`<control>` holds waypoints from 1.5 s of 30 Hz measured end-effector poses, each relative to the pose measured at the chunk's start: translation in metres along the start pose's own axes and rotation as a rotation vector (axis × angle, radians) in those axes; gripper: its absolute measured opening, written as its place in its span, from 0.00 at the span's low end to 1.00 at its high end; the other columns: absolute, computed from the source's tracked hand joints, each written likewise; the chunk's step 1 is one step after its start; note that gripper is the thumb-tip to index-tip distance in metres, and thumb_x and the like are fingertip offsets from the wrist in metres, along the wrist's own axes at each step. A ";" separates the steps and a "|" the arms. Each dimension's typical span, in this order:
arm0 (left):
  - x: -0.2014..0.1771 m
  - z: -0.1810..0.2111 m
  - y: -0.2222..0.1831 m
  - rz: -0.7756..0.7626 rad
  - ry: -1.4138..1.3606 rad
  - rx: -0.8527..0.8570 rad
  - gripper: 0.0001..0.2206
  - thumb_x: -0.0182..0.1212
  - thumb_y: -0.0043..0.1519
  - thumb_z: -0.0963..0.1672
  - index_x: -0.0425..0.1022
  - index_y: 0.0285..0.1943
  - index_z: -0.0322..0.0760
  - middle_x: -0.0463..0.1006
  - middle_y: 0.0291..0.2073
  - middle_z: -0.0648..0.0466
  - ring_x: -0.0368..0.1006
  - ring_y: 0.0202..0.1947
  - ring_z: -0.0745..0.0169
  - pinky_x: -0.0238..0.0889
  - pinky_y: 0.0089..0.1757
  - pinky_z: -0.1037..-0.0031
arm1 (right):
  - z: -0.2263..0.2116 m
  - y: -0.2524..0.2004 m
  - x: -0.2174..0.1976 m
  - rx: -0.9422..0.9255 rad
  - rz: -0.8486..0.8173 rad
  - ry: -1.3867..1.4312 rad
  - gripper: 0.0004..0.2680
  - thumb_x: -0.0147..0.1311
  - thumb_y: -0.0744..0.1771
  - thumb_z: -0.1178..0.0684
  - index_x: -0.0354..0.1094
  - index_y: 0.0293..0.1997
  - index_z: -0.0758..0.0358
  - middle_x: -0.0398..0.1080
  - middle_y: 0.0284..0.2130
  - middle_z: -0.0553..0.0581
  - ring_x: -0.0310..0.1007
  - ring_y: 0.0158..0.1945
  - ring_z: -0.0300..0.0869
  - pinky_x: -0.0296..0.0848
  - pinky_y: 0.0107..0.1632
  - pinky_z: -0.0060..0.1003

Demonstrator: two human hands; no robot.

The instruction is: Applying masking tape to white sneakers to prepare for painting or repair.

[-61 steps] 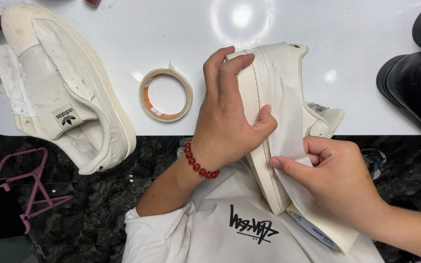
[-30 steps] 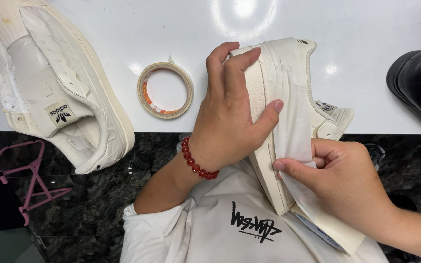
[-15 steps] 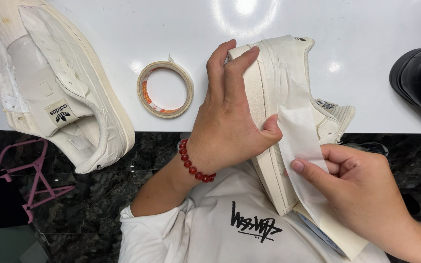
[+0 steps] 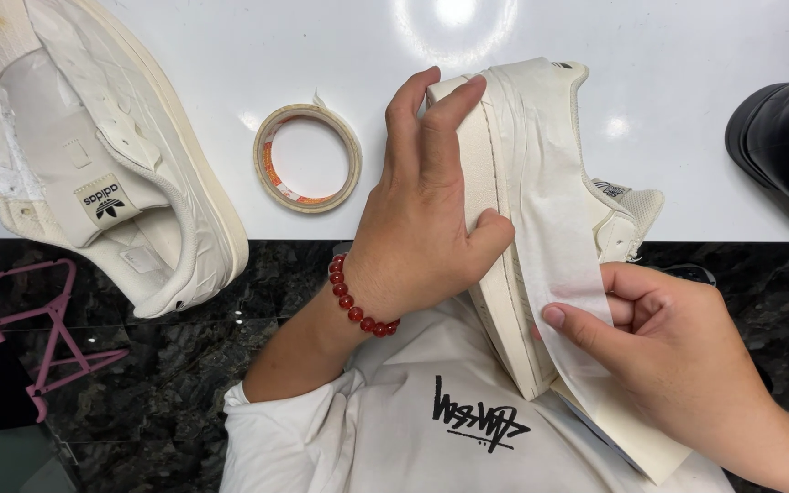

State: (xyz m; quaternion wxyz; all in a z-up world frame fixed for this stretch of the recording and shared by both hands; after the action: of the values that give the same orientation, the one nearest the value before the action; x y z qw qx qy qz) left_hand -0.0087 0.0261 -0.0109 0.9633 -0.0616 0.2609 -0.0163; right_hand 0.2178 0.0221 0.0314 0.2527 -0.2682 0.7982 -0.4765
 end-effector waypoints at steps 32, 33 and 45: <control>0.004 0.076 -0.090 -0.140 -0.293 0.292 0.34 0.70 0.61 0.55 0.66 0.70 0.32 0.76 0.44 0.55 0.70 0.45 0.61 0.59 0.49 0.70 | 0.030 -0.017 -0.005 -0.179 -0.075 0.753 0.18 0.51 0.67 0.63 0.55 0.65 0.71 0.73 0.48 0.67 0.77 0.46 0.45 0.77 0.47 0.39; 0.005 0.082 -0.089 -0.137 -0.292 0.292 0.34 0.70 0.61 0.55 0.66 0.70 0.32 0.76 0.44 0.55 0.70 0.45 0.61 0.59 0.49 0.70 | 0.034 -0.019 -0.006 -0.180 -0.078 0.750 0.18 0.51 0.67 0.63 0.55 0.65 0.71 0.73 0.48 0.67 0.77 0.46 0.45 0.77 0.47 0.39; 0.026 0.083 -0.102 -0.181 -0.249 0.258 0.24 0.75 0.52 0.55 0.80 0.51 0.43 0.73 0.37 0.59 0.70 0.47 0.66 0.50 0.49 0.72 | -0.040 -0.007 -0.062 -0.555 0.503 -0.411 0.09 0.61 0.67 0.60 0.73 0.51 0.69 0.79 0.43 0.61 0.80 0.45 0.39 0.78 0.48 0.31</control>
State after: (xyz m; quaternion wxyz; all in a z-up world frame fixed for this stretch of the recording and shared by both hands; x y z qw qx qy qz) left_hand 0.0554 -0.0675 0.0605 0.9826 0.0376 0.1288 -0.1284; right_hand 0.2380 0.0858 0.0633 0.4330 -0.2124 0.8698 -0.1039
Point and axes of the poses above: each hand's wrist, its own y-axis towards the middle knuckle, its own x-axis out of the palm, z = x × y, the point moved 4 cm from there along y, towards the middle knuckle
